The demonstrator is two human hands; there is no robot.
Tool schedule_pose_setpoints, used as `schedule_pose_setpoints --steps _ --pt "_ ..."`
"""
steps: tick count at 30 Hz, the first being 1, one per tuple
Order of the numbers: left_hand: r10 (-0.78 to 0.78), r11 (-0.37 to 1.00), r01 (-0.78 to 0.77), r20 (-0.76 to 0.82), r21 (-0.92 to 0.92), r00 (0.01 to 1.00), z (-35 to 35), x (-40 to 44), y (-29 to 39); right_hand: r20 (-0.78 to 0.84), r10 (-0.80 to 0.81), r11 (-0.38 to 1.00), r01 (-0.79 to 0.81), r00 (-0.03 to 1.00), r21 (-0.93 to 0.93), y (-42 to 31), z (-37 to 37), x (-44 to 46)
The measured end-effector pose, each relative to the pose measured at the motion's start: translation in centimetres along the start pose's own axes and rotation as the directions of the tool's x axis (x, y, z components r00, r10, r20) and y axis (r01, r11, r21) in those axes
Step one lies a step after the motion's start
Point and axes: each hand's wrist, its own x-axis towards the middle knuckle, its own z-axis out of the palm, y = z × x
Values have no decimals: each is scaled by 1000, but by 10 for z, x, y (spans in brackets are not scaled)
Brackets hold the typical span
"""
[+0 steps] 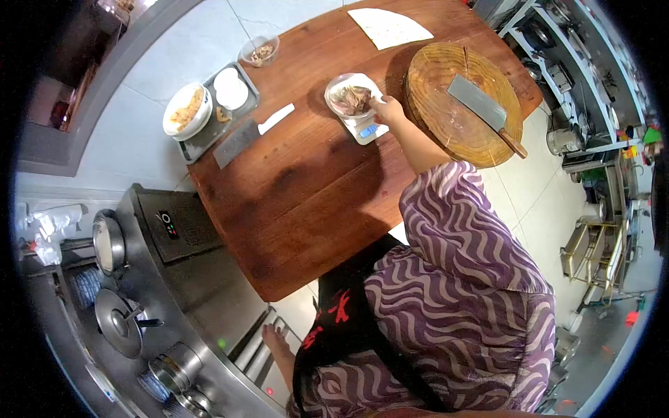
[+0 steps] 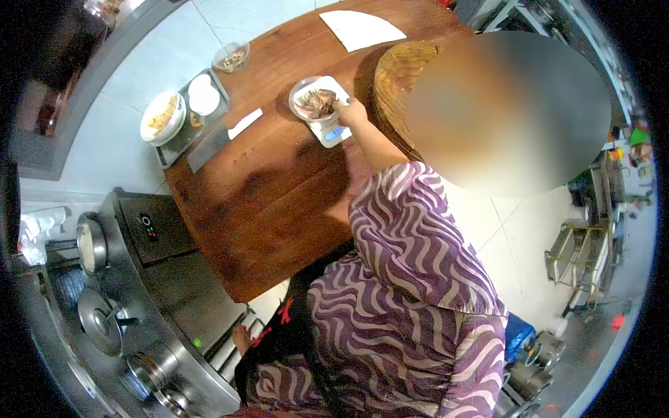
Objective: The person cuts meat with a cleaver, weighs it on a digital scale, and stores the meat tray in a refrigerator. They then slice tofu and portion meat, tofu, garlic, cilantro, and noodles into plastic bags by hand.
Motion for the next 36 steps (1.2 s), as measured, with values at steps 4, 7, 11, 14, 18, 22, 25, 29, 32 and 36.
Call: schedule_pose_setpoints --steps 4,7,11,14,18,22,25,29,32,36 --pt "16 997 -15 -4 76 1000 26 6 18 92 -25 964 -1 995 267 -7 -7 14" --pt "122 961 -124 26 245 992 37 7 17 -39 -92 877 99 995 471 -24 -31 -24" --pt "175 872 -126 -60 473 983 53 4 21 103 -203 967 183 974 176 13 -56 -67" --pt "550 678 -314 -175 665 817 53 12 9 507 -106 990 138 856 -26 24 -56 -136" --pt "794 363 -484 8 796 608 62 5 36 637 -93 968 221 765 -123 91 -5 -184" --pt "758 198 -512 200 836 620 103 -15 71 704 -11 970 178 710 -165 78 16 -203" --pt "652 158 -497 288 853 701 131 -12 74 628 -180 956 285 757 -70 84 28 -182" --pt "536 156 -418 279 895 797 142 -31 80 437 -89 995 101 895 -3 18 1 -128" --pt "538 148 -448 309 881 785 140 -25 80 164 -159 964 118 974 237 24 2 -55" --pt "528 177 -449 300 876 794 141 -25 79 70 -44 904 10 997 428 13 0 -15"
